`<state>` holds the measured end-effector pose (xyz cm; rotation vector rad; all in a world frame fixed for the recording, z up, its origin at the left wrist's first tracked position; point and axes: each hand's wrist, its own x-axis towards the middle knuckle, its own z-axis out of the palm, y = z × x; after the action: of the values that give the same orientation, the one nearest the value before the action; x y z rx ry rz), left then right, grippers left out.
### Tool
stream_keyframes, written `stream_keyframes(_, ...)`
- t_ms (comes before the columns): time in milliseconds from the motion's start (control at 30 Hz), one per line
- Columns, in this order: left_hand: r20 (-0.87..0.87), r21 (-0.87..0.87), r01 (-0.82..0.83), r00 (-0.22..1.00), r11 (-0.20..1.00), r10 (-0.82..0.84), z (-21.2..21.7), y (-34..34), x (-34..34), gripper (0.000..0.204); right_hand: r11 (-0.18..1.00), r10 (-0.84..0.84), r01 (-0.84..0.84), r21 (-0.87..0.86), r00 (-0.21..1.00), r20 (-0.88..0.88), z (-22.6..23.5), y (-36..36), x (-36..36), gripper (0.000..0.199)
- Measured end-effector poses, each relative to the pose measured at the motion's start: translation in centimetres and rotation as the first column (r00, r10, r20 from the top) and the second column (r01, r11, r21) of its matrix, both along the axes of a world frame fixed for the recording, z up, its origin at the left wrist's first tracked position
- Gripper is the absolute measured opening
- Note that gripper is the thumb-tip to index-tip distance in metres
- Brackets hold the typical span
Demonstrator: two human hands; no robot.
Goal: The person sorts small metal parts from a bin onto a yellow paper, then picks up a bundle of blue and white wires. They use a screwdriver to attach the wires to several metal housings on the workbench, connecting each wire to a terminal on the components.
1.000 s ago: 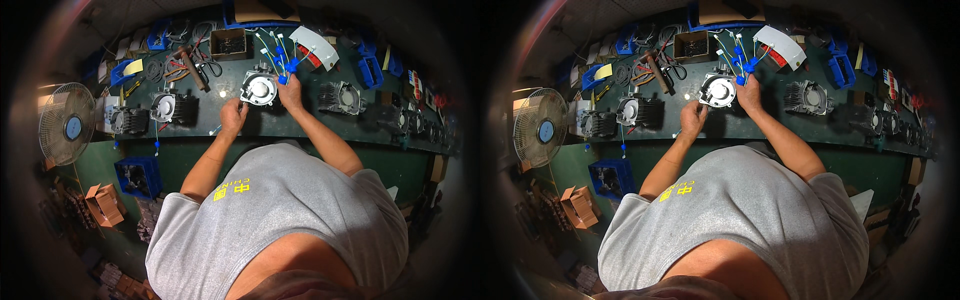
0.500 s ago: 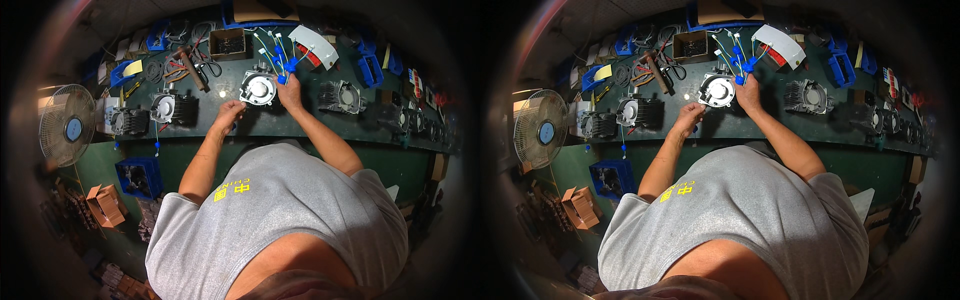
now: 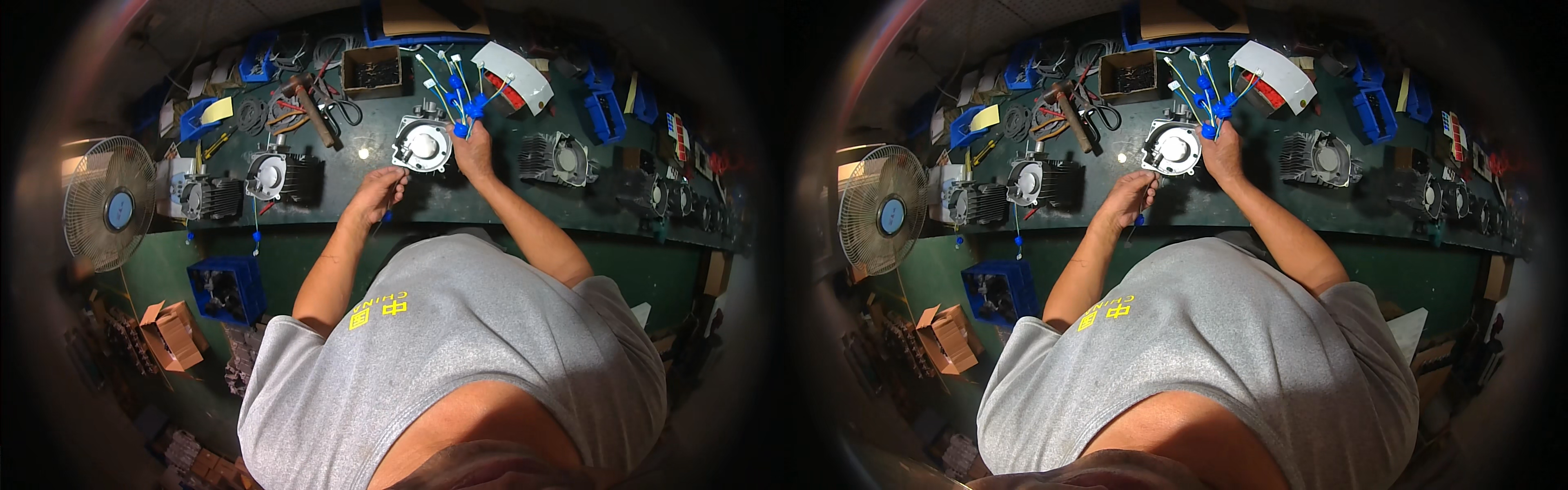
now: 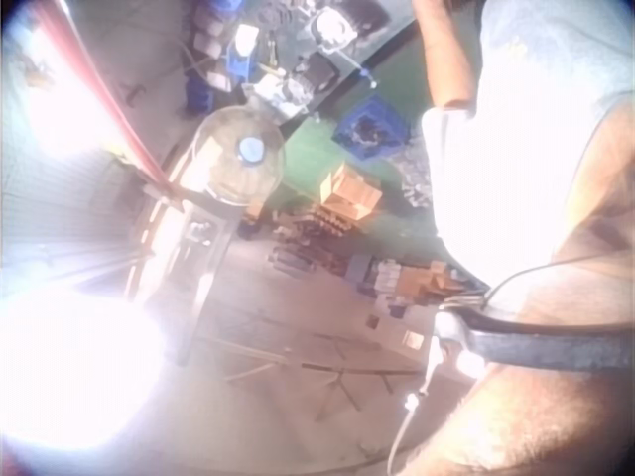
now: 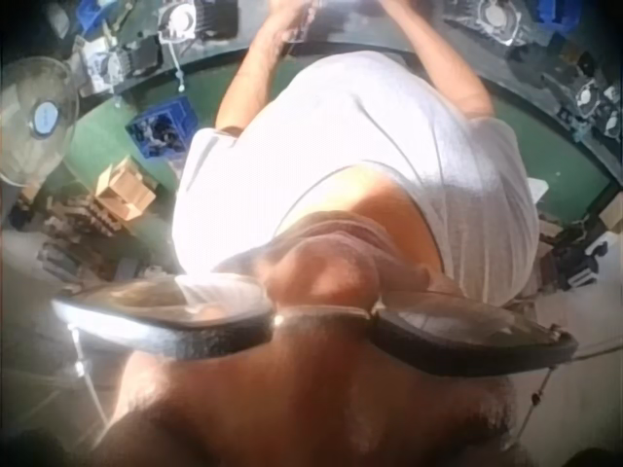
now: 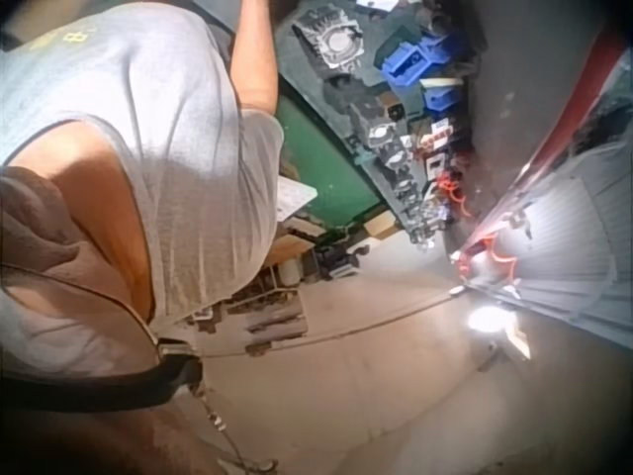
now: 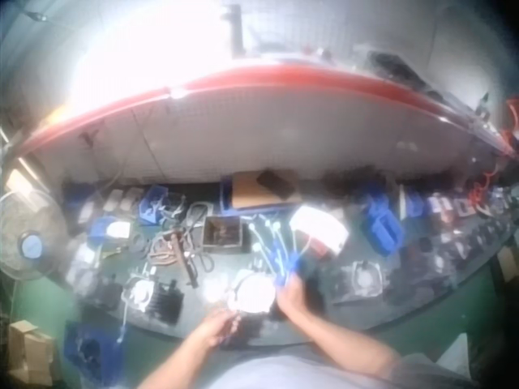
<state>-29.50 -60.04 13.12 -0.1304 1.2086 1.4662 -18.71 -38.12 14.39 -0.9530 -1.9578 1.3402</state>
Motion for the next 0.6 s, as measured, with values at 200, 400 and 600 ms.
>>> stream_keyframes(200,-0.953,-0.263,-0.113,0.185,0.958,-0.240,-0.3,0.8,1.9,0.025,1.000,-0.006,0.006,-0.005,1.000,0.018,0.3,-0.1,0.0,0.023)
stream_keyframes(400,-0.202,-0.158,0.077,0.973,0.984,-0.109,0.2,0.6,-0.1,0.018,1.000,-0.004,0.004,-0.008,0.999,0.035,0.0,0.1,0.0,0.025)
stream_keyframes(600,-0.169,-0.035,0.027,0.985,0.999,-0.032,-1.2,-0.1,0.2,0.016,1.000,-0.002,0.001,0.020,1.000,0.029,0.3,-0.1,-0.1,0.025)
